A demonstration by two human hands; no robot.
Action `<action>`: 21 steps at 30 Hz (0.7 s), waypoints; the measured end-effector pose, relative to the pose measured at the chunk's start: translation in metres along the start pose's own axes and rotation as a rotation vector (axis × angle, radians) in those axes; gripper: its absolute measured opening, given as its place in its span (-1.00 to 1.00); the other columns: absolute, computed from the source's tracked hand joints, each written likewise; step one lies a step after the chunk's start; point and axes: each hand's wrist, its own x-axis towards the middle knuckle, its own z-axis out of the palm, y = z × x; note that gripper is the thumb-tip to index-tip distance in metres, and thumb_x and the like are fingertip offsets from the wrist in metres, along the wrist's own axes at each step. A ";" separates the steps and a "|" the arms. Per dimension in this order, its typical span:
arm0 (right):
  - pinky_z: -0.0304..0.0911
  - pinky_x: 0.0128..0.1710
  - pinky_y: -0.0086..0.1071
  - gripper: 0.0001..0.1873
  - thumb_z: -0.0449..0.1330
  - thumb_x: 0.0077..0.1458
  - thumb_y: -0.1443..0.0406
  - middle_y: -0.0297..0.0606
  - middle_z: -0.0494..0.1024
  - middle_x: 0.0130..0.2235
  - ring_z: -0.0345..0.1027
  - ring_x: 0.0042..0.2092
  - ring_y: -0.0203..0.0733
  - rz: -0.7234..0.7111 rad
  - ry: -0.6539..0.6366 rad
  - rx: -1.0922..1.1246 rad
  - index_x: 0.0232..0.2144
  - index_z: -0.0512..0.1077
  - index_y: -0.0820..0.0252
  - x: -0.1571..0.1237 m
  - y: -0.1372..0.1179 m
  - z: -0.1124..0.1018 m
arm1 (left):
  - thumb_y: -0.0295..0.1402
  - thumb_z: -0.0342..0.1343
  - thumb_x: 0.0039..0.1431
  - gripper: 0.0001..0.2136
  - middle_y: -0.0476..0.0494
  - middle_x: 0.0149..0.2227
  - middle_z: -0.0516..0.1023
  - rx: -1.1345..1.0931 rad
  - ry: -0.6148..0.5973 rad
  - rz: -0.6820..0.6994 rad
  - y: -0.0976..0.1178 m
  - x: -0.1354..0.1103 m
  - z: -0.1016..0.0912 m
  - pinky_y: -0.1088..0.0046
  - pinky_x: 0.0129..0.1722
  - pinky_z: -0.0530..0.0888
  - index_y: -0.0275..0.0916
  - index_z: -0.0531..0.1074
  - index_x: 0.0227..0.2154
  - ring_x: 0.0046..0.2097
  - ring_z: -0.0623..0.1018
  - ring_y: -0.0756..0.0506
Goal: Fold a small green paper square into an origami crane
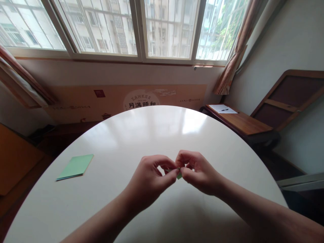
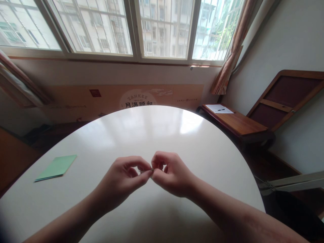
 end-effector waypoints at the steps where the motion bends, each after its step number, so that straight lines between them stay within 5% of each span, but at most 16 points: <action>1: 0.07 -0.55 -0.47 -0.93 0.10 -0.07 0.43 -0.40 0.33 -0.50 0.15 -0.47 -0.33 0.012 -0.006 0.016 -0.51 0.32 0.19 0.000 0.000 0.000 | -0.41 0.20 0.08 -0.89 -0.05 -0.53 0.56 -0.014 -0.003 -0.009 0.000 0.000 0.000 0.58 -0.57 0.30 -0.26 0.57 -0.51 -0.52 0.42 0.02; 21: 0.10 -0.58 -0.44 -0.92 0.03 -0.19 0.38 -0.42 0.31 -0.57 0.15 -0.54 -0.32 0.114 -0.046 0.118 -0.54 0.32 0.18 0.008 0.005 -0.009 | -0.41 0.21 0.05 -0.89 -0.02 -0.55 0.48 -0.132 0.028 -0.063 0.000 0.006 -0.010 0.60 -0.60 0.25 -0.31 0.54 -0.53 -0.53 0.32 0.07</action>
